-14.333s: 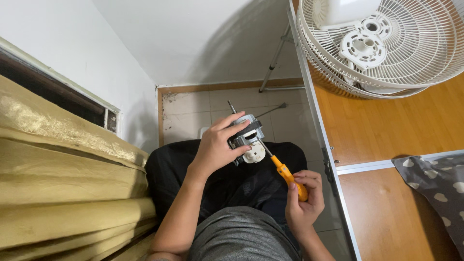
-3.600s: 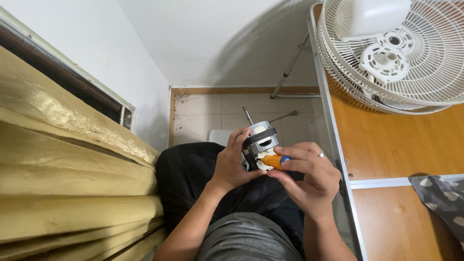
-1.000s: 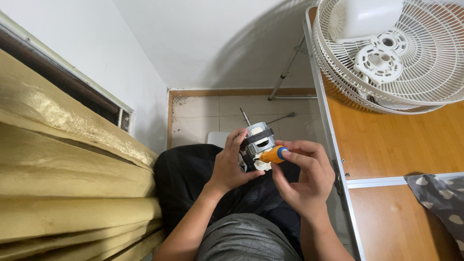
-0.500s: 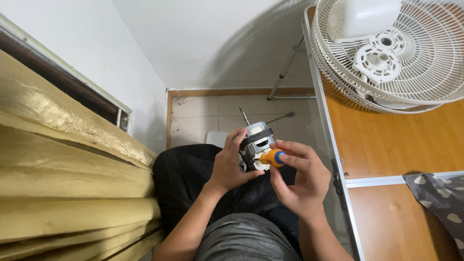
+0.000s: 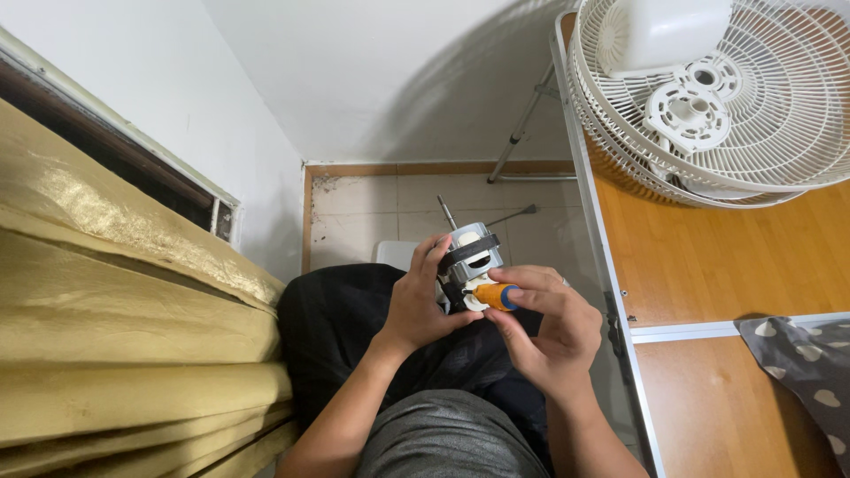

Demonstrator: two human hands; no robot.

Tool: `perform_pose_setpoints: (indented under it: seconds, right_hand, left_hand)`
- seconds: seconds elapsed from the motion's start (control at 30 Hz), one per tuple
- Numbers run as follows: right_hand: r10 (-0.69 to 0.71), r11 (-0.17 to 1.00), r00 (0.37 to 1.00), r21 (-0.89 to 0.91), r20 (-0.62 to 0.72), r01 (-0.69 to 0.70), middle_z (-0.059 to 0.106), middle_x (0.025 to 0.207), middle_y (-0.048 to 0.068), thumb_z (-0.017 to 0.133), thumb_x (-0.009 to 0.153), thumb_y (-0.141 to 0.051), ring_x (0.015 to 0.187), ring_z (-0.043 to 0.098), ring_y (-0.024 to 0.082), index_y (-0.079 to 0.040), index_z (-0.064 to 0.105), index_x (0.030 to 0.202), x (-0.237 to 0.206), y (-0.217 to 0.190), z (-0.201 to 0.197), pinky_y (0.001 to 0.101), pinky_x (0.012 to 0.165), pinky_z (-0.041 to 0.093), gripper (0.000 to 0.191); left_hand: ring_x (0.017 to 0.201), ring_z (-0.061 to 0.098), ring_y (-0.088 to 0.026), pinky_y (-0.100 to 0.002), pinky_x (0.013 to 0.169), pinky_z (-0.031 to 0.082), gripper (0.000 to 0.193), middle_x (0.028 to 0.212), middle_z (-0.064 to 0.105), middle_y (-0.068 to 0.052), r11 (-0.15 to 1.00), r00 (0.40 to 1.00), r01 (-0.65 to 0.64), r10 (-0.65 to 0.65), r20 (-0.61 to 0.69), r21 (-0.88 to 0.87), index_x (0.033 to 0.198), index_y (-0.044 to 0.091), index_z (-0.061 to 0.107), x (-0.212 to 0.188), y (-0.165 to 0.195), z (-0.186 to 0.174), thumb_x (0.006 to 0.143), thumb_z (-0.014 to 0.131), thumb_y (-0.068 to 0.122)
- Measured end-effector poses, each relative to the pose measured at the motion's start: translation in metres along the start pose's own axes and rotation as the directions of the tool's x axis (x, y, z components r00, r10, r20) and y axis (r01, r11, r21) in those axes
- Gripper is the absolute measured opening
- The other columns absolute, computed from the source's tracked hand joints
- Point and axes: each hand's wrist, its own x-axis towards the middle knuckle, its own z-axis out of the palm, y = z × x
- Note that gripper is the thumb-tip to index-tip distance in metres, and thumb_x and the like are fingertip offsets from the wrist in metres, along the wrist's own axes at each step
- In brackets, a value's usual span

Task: The person sits on the floor and uses a yellow screwdriver to remove a screw from a white fan motor housing, then reinserts and tightens the screw. The fan cage and base are visible on a nearby table.

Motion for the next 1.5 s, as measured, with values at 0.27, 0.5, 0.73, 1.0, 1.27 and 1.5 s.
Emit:
perform_pose_setpoints:
  seconds: [0.27, 0.5, 0.73, 1.0, 1.27, 1.5]
  right_hand:
    - [0.060, 0.997, 0.996, 0.046, -0.066, -0.057, 0.066, 0.124, 0.025, 0.074, 0.085, 0.009, 0.115, 0.073, 0.032, -0.001, 0.059, 0.109, 0.0008, -0.0055, 0.0042, 0.0405, 0.103, 0.060, 0.030]
    - [0.014, 0.995, 0.997, -0.102, -0.078, -0.022, 0.061, 0.111, 0.016, 0.088, 0.073, 0.000, 0.104, 0.066, 0.026, -0.003, 0.067, 0.104, 0.0028, -0.0061, 0.0022, 0.0348, 0.090, 0.058, 0.038]
    - [0.005, 0.998, 0.999, -0.070, -0.037, -0.008, 0.070, 0.112, 0.018, 0.074, 0.079, 0.009, 0.107, 0.070, 0.028, -0.001, 0.065, 0.106, 0.0065, -0.0085, 0.0005, 0.0374, 0.096, 0.056, 0.030]
    - [-0.011, 0.999, 0.998, -0.042, -0.063, 0.008, 0.066, 0.116, 0.019, 0.087, 0.075, 0.003, 0.106, 0.069, 0.028, -0.001, 0.063, 0.106, 0.0036, -0.0054, 0.0042, 0.0367, 0.094, 0.058, 0.039]
    - [0.041, 0.996, 0.995, -0.077, -0.096, -0.048, 0.066, 0.118, 0.018, 0.078, 0.082, 0.010, 0.113, 0.071, 0.029, -0.002, 0.063, 0.109, 0.0020, -0.0047, 0.0033, 0.0370, 0.099, 0.060, 0.033]
    - [-0.032, 0.997, 0.998, -0.079, -0.053, 0.028, 0.069, 0.115, 0.017, 0.086, 0.074, 0.003, 0.109, 0.067, 0.028, -0.004, 0.060, 0.102, 0.0027, -0.0037, 0.0027, 0.0386, 0.095, 0.055, 0.039]
  left_hand:
    - [0.122, 0.068, -0.035, -0.041, 0.094, 0.062, 0.116, 0.150, 0.049, -0.017, 1.000, 1.000, 0.005, -0.005, -0.002, -0.013, 0.156, 0.010, 0.034, -0.0011, 0.0008, -0.0004, 0.066, 0.091, 0.055]
    - [0.121, 0.068, -0.035, -0.041, 0.094, 0.062, 0.115, 0.151, 0.049, -0.018, 1.000, 1.000, 0.007, -0.007, -0.005, -0.008, 0.156, 0.009, 0.034, -0.0023, -0.0014, 0.0004, 0.067, 0.091, 0.056]
    - [0.122, 0.068, -0.035, -0.041, 0.094, 0.062, 0.115, 0.150, 0.049, -0.018, 1.000, 1.000, -0.015, 0.015, -0.015, 0.006, 0.155, 0.008, 0.034, -0.0023, -0.0020, 0.0017, 0.067, 0.090, 0.058]
    - [0.122, 0.068, -0.036, -0.041, 0.094, 0.061, 0.115, 0.150, 0.049, -0.018, 1.000, 1.000, 0.016, -0.016, -0.002, 0.006, 0.155, 0.009, 0.035, -0.0027, -0.0019, 0.0006, 0.066, 0.090, 0.056]
    - [0.120, 0.068, -0.035, -0.042, 0.094, 0.061, 0.116, 0.150, 0.049, -0.018, 1.000, 1.000, 0.030, -0.030, 0.006, 0.007, 0.154, 0.008, 0.035, -0.0030, -0.0017, 0.0007, 0.063, 0.092, 0.054]
    - [0.122, 0.068, -0.036, -0.041, 0.095, 0.062, 0.114, 0.151, 0.049, -0.018, 1.000, 1.000, 0.007, -0.007, -0.006, -0.011, 0.155, 0.008, 0.034, -0.0032, -0.0019, 0.0011, 0.067, 0.090, 0.055]
